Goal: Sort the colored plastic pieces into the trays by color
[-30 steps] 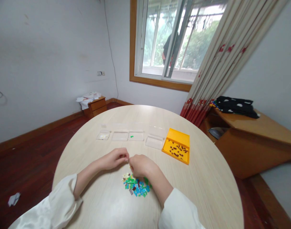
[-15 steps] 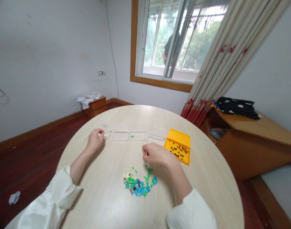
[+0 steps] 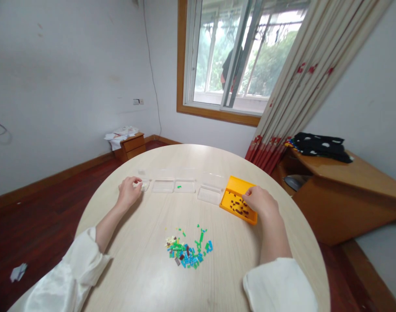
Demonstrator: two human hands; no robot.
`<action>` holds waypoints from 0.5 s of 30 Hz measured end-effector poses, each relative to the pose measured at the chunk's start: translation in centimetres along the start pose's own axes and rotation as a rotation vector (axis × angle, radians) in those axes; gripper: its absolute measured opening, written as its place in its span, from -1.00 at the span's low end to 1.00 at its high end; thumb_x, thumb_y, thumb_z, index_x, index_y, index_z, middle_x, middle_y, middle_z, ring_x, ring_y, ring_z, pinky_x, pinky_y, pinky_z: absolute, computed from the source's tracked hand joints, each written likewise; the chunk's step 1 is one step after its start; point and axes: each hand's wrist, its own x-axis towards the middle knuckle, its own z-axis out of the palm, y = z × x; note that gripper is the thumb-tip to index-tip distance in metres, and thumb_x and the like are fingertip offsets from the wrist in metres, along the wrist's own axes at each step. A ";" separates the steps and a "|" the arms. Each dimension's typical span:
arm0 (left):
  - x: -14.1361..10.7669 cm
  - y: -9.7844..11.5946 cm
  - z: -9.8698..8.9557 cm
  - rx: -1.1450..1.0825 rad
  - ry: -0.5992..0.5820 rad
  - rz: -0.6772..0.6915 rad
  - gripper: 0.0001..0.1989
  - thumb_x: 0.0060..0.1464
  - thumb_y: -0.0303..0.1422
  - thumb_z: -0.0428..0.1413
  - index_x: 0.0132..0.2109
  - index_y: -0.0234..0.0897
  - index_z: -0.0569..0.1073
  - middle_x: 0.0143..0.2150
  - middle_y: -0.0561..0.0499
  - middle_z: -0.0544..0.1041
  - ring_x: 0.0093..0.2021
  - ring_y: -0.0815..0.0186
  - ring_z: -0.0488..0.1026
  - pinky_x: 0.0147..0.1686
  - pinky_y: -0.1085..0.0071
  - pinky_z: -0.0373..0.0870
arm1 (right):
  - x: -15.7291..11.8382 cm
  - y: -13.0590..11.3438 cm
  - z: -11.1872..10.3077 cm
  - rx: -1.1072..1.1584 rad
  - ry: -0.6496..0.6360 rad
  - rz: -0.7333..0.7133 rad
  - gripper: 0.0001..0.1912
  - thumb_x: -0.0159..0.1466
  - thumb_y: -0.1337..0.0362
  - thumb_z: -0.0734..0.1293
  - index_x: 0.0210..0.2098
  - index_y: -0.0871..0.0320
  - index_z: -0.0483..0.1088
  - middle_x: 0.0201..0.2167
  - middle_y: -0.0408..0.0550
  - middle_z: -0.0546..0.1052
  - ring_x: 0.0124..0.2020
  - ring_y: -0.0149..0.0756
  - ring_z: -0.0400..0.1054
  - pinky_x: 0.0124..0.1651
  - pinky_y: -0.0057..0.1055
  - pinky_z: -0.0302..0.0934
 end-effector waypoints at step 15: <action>-8.1 8.5 -0.5 -0.645 -1.152 0.578 -0.84 -0.05 -0.35 0.22 -0.28 -0.32 0.58 -0.41 0.01 0.41 -0.41 0.42 0.31 -0.39 0.52 0.24 | -1.1 -2.1 -0.7 0.069 -0.014 -0.195 -0.68 0.18 0.12 0.25 -0.25 0.18 0.53 -0.26 0.08 0.57 -0.27 -0.18 0.44 -0.37 -0.44 0.15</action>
